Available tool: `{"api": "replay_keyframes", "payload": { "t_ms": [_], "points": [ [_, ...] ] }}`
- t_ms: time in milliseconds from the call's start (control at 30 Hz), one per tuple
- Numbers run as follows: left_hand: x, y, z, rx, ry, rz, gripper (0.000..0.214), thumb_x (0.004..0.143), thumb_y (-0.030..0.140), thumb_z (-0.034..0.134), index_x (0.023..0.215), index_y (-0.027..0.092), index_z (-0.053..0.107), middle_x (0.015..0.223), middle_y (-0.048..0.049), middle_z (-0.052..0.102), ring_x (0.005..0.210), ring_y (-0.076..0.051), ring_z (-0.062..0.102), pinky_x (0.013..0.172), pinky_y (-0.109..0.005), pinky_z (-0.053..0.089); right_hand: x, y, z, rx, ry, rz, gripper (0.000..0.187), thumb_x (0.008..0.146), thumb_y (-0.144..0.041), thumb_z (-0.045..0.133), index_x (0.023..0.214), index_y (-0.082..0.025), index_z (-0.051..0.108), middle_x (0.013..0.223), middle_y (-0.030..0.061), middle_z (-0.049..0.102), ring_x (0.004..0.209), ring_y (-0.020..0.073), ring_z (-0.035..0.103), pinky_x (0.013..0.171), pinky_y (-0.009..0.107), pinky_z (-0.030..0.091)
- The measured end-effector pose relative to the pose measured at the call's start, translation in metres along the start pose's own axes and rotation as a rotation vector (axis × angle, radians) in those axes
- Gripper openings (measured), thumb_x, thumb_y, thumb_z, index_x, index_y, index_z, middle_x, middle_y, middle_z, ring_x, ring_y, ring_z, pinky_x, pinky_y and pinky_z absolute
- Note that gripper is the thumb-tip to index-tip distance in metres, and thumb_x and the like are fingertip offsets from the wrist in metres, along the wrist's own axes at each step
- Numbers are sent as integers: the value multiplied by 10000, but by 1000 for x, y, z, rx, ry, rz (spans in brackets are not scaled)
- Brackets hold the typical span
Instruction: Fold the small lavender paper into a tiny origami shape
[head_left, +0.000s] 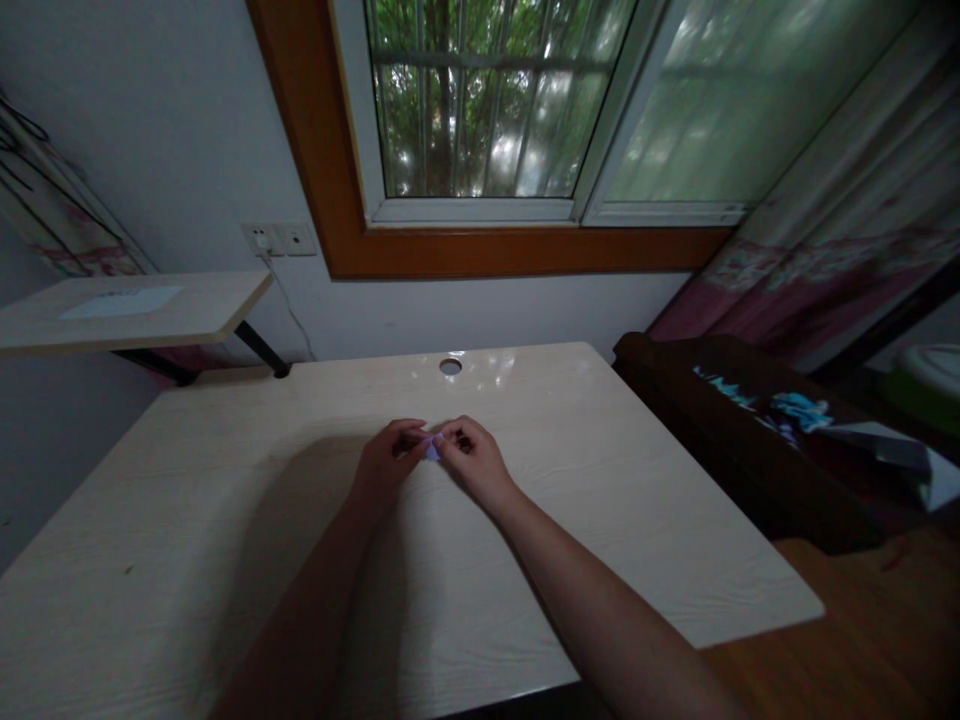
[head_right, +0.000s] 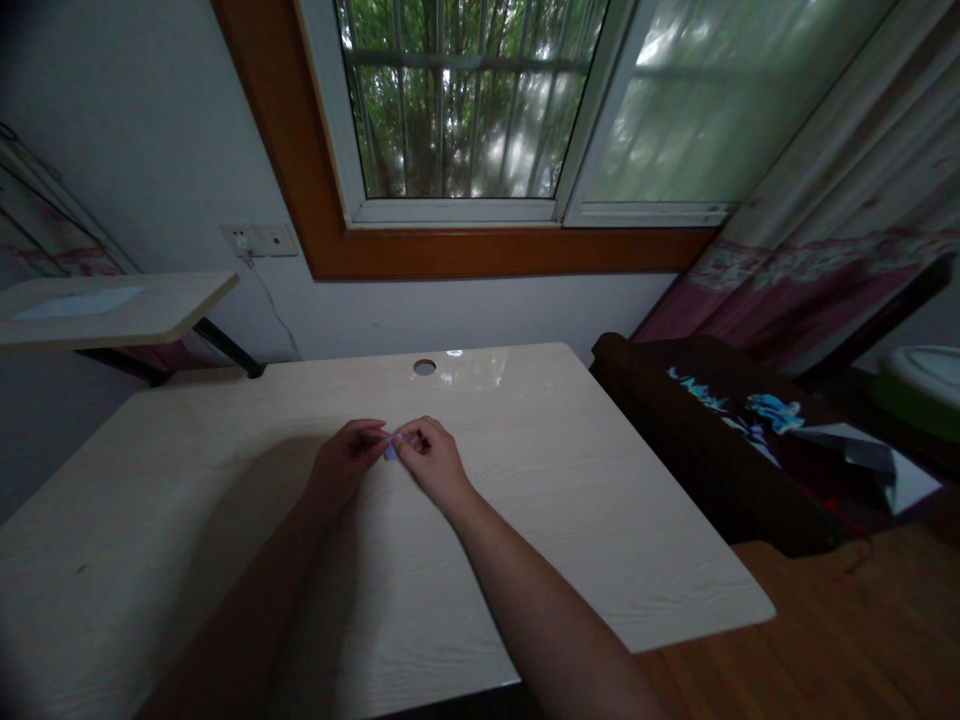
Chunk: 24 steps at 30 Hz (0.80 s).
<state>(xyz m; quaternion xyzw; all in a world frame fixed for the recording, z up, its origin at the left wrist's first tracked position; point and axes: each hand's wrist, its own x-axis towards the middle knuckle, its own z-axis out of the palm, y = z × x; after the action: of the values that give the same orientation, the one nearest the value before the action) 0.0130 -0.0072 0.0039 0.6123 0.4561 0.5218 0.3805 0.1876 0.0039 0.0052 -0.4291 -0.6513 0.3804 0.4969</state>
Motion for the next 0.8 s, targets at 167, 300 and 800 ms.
{"api": "replay_keyframes", "payload": {
  "t_ms": [167, 300, 800],
  "points": [
    [1, -7, -1, -104, 7, 3, 379, 783, 315, 740, 1112, 188, 601, 953, -65, 748, 878, -184, 716, 839, -333, 568, 0, -4, 0, 89, -11, 61, 128, 813, -317, 664, 785, -192, 650, 740, -3, 587, 661, 138, 515, 635, 262, 411],
    [3, -7, -3, -103, 29, -2, 374, 778, 335, 742, 1096, 189, 611, 948, -64, 750, 866, -188, 714, 824, -338, 565, 0, -6, 0, 138, -11, 95, 153, 807, -339, 667, 770, -193, 642, 708, -12, 567, 646, 137, 498, 621, 261, 393],
    [1, 10, -4, 10, 5, -68, 243, 812, 405, 675, 912, 188, 721, 894, -43, 741, 828, -181, 680, 775, -292, 536, 0, -3, -1, 201, 4, 136, 182, 803, -374, 678, 789, -195, 648, 702, -13, 569, 648, 140, 493, 636, 267, 393]
  ]
}}
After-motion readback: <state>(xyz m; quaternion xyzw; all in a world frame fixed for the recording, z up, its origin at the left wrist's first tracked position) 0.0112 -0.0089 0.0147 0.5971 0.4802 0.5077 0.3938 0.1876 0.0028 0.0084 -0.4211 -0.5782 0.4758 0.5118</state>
